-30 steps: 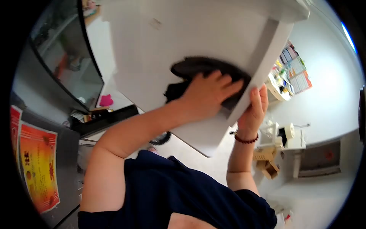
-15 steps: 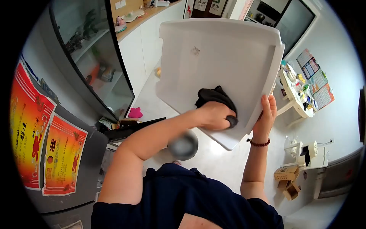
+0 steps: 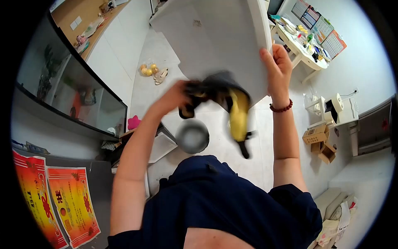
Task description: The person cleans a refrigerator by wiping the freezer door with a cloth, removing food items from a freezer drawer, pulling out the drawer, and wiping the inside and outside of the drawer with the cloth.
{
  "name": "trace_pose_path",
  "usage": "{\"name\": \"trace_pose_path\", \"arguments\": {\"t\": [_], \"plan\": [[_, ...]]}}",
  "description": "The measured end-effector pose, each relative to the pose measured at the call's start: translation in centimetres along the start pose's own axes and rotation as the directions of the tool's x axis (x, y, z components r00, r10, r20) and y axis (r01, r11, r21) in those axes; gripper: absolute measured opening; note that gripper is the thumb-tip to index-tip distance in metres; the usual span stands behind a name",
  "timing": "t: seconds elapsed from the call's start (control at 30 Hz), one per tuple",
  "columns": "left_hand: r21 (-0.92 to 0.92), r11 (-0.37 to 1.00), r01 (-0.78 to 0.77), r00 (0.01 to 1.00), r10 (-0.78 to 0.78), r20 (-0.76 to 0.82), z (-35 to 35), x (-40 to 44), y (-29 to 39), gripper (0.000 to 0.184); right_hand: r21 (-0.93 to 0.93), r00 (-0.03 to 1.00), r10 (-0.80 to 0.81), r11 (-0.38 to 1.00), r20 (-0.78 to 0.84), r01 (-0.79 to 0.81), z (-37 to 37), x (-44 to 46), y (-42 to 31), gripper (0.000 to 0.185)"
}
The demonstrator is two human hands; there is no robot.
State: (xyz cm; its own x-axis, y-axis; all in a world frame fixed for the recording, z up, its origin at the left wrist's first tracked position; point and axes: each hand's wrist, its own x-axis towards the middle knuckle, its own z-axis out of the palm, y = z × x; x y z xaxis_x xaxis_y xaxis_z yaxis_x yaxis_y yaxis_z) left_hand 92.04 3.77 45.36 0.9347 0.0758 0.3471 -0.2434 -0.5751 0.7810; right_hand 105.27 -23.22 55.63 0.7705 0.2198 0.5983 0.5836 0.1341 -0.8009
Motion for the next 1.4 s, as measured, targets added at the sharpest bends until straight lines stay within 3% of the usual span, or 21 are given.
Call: {"name": "trace_pose_path", "arguments": {"t": [0.03, 0.07, 0.1, 0.17, 0.3, 0.47, 0.53, 0.77, 0.83, 0.9, 0.97, 1.0, 1.03, 1.1, 1.17, 1.2, 1.23, 1.3, 1.33, 1.37, 1.4], "plan": [[0.131, 0.946, 0.296, 0.883, -0.324, 0.34, 0.6, 1.1, 5.3, 0.03, -0.037, 1.0, -0.006, 0.999, -0.007, 0.006, -0.4, -0.2, 0.0, 0.015], [-0.165, 0.949, 0.271, 0.939, -0.223, 0.261, 0.9, 2.0, 5.5, 0.029, -0.071, 1.0, -0.025, 0.997, -0.01, 0.024, -0.6, 0.2, -0.1, 0.015], [-0.372, 0.897, 0.239, 0.968, -0.249, 0.022, 0.4, 2.5, 6.2, 0.03, -0.04, 0.999, -0.032, 0.999, -0.003, 0.032, -0.7, 0.5, -0.4, 0.016], [-0.674, 0.738, 0.019, 0.975, -0.164, -0.152, -1.2, 4.4, 5.9, 0.03, 0.016, 1.0, -0.016, 1.0, 0.009, 0.016, -1.0, -0.7, -1.6, 0.016], [-0.553, 0.787, 0.272, 0.892, -0.422, -0.162, -0.2, 8.3, 3.9, 0.041, 0.142, 0.999, 0.038, 0.989, -0.03, -0.033, -1.6, -1.3, -3.5, 0.017], [0.08, 0.965, 0.249, 0.966, -0.24, -0.099, 6.2, 10.4, 0.3, 0.054, 0.128, 0.998, -0.059, 0.99, 0.022, 0.056, -1.1, -2.3, -4.9, 0.015], [0.147, 0.986, 0.078, 0.997, -0.073, -0.035, 8.3, 8.9, 2.2, 0.05, 0.108, 0.993, -0.107, 0.989, 0.041, 0.102, -0.2, -2.6, -5.3, 0.013], [-0.293, 0.933, -0.21, 0.953, 0.263, 0.153, 11.3, 3.0, 10.8, 0.028, 0.095, 0.998, 0.064, 0.994, -0.029, -0.061, 0.7, -2.4, -0.1, 0.017], [-0.536, 0.844, 0.0, 0.931, 0.195, 0.307, 9.8, 1.5, 12.3, 0.019, 0.046, 0.995, 0.095, 0.995, -0.023, -0.094, 0.6, -2.1, 1.6, 0.018], [-0.797, 0.472, 0.376, 0.918, -0.075, 0.389, 7.2, 0.5, 11.4, 0.023, 0.027, 0.993, 0.119, 0.993, -0.018, -0.118, 0.5, -1.7, 1.8, 0.018], [-0.93, 0.183, 0.317, 0.942, -0.171, 0.288, 3.7, -0.3, 10.3, 0.032, 0.047, 0.988, 0.152, 0.987, -0.002, -0.151, 0.5, -1.5, 1.7, 0.019], [-0.91, 0.363, 0.199, 0.979, -0.108, 0.171, 2.3, -0.1, 8.5, 0.035, 0.007, 0.99, 0.137, 0.99, 0.01, -0.137, 0.3, -1.5, 2.0, 0.019], [-0.941, 0.282, 0.188, 0.981, -0.016, 0.191, 0.9, 0.6, 6.2, 0.036, -0.017, 0.992, 0.125, 0.992, 0.013, -0.125, 0.3, -1.5, 2.0, 0.019], [-0.962, 0.184, 0.2, 0.952, -0.269, 0.147, -1.5, 1.6, 7.1, 0.04, -0.066, 0.994, 0.104, 0.992, 0.02, -0.103, 0.2, -1.6, 2.1, 0.02], [-0.976, 0.185, 0.11, 0.952, -0.301, 0.051, -3.8, 1.3, 9.0, 0.041, -0.143, 0.998, 0.059, 0.988, -0.015, -0.061, -0.4, -1.1, 3.1, 0.021], [-0.983, 0.182, 0.016, 0.998, 0.061, 0.028, -5.1, 1.3, 8.4, 0.043, -0.132, 0.996, 0.08, 0.988, -0.036, -0.084, -0.8, -1.0, 3.5, 0.021], [-0.969, 0.245, -0.004, 0.998, 0.065, 0.013, -5.9, 1.3, 8.5, 0.043, -0.122, 0.993, 0.099, 0.987, -0.056, -0.106, -1.1, -0.8, 3.9, 0.021], [-0.586, 0.81, -0.016, 0.995, 0.071, 0.072, -3.8, 1.3, 2.8, 0.041, -0.163, 0.994, 0.051, 0.984, -0.095, -0.066, -1.7, -0.4, 4.6, 0.023], [-0.272, 0.962, -0.022, 0.991, 0.057, 0.119, -2.2, 1.3, -1.1, 0.041, -0.202, 0.993, 0.037, 0.978, -0.111, -0.059, -1.9, -0.3, 4.5, 0.024], [0.07, 0.997, -0.042, 0.986, 0.029, 0.166, -1.4, 1.5, -3.3, 0.041, -0.242, 0.992, 0.029, 0.969, -0.122, -0.058, -2.1, -0.5, 4.5, 0.024], [0.679, 0.734, -0.03, 0.877, -0.307, 0.37, -1.2, 4.6, 1.6, 0.038, -0.183, 0.994, 0.048, 0.981, -0.103, -0.067, -2.2, -0.4, 4.6, 0.025]]}}
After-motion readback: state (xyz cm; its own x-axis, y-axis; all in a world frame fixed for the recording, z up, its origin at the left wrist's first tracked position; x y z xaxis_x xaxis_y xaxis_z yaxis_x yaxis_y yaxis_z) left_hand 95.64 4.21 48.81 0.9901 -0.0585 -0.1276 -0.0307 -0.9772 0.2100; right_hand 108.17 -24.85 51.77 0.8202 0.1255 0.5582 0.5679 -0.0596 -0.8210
